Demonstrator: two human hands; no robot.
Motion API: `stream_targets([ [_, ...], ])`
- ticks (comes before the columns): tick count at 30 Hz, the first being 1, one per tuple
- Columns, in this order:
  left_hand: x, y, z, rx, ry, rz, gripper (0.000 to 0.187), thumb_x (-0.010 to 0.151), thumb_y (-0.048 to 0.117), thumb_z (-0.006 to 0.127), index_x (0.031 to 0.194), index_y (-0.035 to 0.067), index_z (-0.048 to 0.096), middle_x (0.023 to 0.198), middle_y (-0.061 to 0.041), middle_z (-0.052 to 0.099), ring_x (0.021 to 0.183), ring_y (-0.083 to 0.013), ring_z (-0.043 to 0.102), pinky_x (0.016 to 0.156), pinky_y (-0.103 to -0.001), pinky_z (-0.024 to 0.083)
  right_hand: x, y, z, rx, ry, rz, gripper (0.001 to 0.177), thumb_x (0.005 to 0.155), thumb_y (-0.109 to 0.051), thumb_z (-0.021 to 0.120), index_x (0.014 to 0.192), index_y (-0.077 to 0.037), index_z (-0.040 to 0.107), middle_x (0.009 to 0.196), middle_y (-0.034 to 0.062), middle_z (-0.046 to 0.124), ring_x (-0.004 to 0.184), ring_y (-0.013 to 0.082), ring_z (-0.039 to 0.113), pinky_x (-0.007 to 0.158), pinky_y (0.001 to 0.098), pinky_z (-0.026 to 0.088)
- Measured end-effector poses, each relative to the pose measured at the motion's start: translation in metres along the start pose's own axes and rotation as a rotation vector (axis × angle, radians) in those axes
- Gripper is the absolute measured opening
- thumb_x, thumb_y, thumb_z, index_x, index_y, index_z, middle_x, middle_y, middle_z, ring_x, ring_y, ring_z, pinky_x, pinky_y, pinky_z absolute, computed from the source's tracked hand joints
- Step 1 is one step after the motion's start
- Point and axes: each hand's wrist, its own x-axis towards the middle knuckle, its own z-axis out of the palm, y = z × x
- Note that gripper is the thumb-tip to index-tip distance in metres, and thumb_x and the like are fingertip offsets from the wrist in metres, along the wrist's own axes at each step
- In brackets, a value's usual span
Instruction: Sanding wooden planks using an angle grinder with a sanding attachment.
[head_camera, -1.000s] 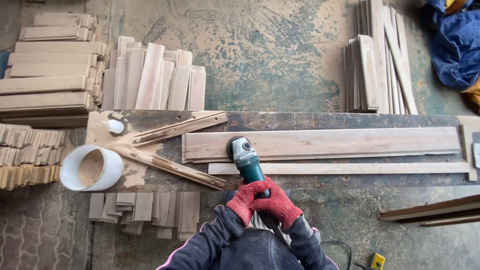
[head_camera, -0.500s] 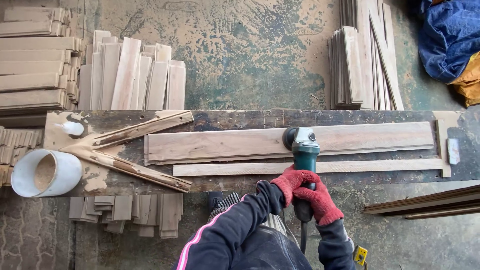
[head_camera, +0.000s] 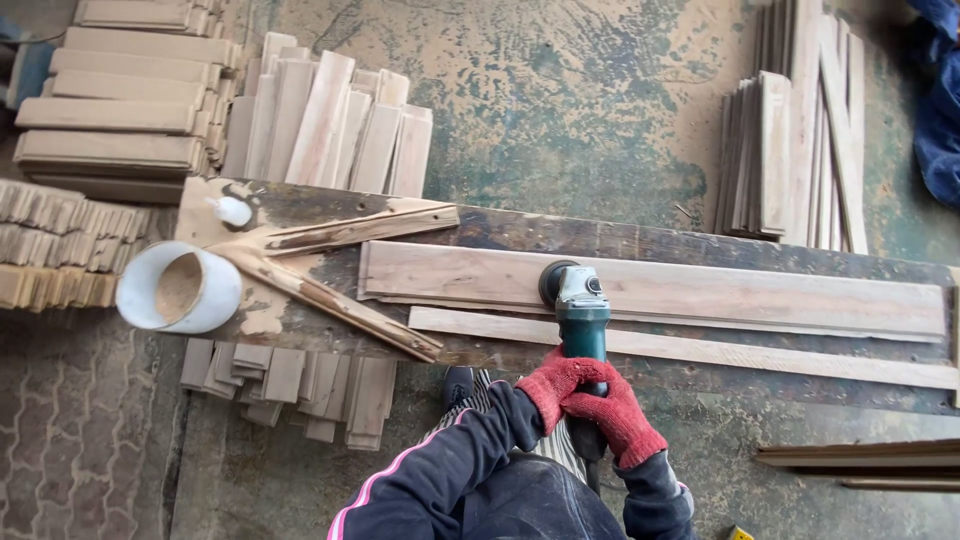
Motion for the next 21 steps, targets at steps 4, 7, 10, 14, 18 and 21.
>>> stream_targets([
  [4, -0.029, 0.017, -0.040, 0.012, 0.036, 0.072, 0.042, 0.074, 0.007, 0.076, 0.114, 0.001, 0.067, 0.101, -0.014, 0.072, 0.085, -0.0218, 0.069, 0.075, -0.031, 0.058, 0.006, 0.002, 0.048, -0.102, -0.071, -0.061, 0.055, 0.064, 0.011, 0.082, 0.118, -0.002, 0.075, 0.109, 0.0147, 0.077, 0.099, 0.0275, 0.072, 0.089, 0.0394, 0.060],
  [7, -0.049, 0.032, -0.067, -0.043, 0.035, 0.118, 0.042, 0.076, 0.009, 0.077, 0.116, 0.001, 0.066, 0.104, -0.014, 0.071, 0.087, -0.0211, 0.068, 0.076, -0.030, 0.057, 0.014, -0.001, 0.084, -0.138, -0.156, -0.110, 0.055, 0.062, 0.007, 0.084, 0.116, -0.004, 0.077, 0.108, 0.0119, 0.077, 0.098, 0.0254, 0.071, 0.089, 0.0378, 0.058],
  [10, -0.066, 0.042, -0.095, -0.104, 0.046, 0.210, 0.037, 0.078, 0.007, 0.075, 0.113, 0.001, 0.067, 0.101, -0.012, 0.071, 0.085, -0.0196, 0.066, 0.076, -0.029, 0.055, 0.016, -0.015, 0.124, -0.167, -0.217, -0.083, 0.058, 0.062, 0.006, 0.084, 0.118, -0.003, 0.072, 0.103, 0.0130, 0.077, 0.092, 0.0249, 0.071, 0.085, 0.0370, 0.059],
  [14, -0.088, 0.055, -0.117, -0.160, 0.101, 0.236, 0.037, 0.074, 0.007, 0.078, 0.110, -0.003, 0.071, 0.096, -0.014, 0.073, 0.078, -0.0210, 0.066, 0.076, -0.031, 0.054, 0.015, -0.023, 0.163, -0.136, -0.313, -0.049, 0.073, 0.059, 0.007, 0.081, 0.130, -0.004, 0.065, 0.110, 0.0150, 0.077, 0.095, 0.0257, 0.072, 0.088, 0.0369, 0.059],
  [18, -0.069, 0.042, -0.125, -0.243, 0.428, 0.053, 0.065, 0.065, -0.003, 0.091, 0.125, 0.003, 0.066, 0.095, -0.019, 0.073, 0.078, -0.0315, 0.074, 0.063, -0.033, 0.065, -0.004, -0.045, 0.185, -0.337, -0.198, 0.020, 0.084, 0.052, -0.015, 0.100, 0.131, -0.015, 0.071, 0.104, 0.0116, 0.068, 0.098, 0.0272, 0.064, 0.091, 0.0403, 0.052],
  [21, -0.054, 0.037, -0.120, -0.203, 0.421, 0.011, 0.067, 0.063, -0.002, 0.091, 0.124, 0.005, 0.066, 0.096, -0.020, 0.074, 0.080, -0.0332, 0.075, 0.060, -0.031, 0.066, -0.004, -0.046, 0.171, -0.373, -0.182, 0.035, 0.087, 0.051, -0.018, 0.100, 0.133, -0.015, 0.068, 0.105, 0.0142, 0.070, 0.101, 0.0286, 0.066, 0.094, 0.0432, 0.052],
])
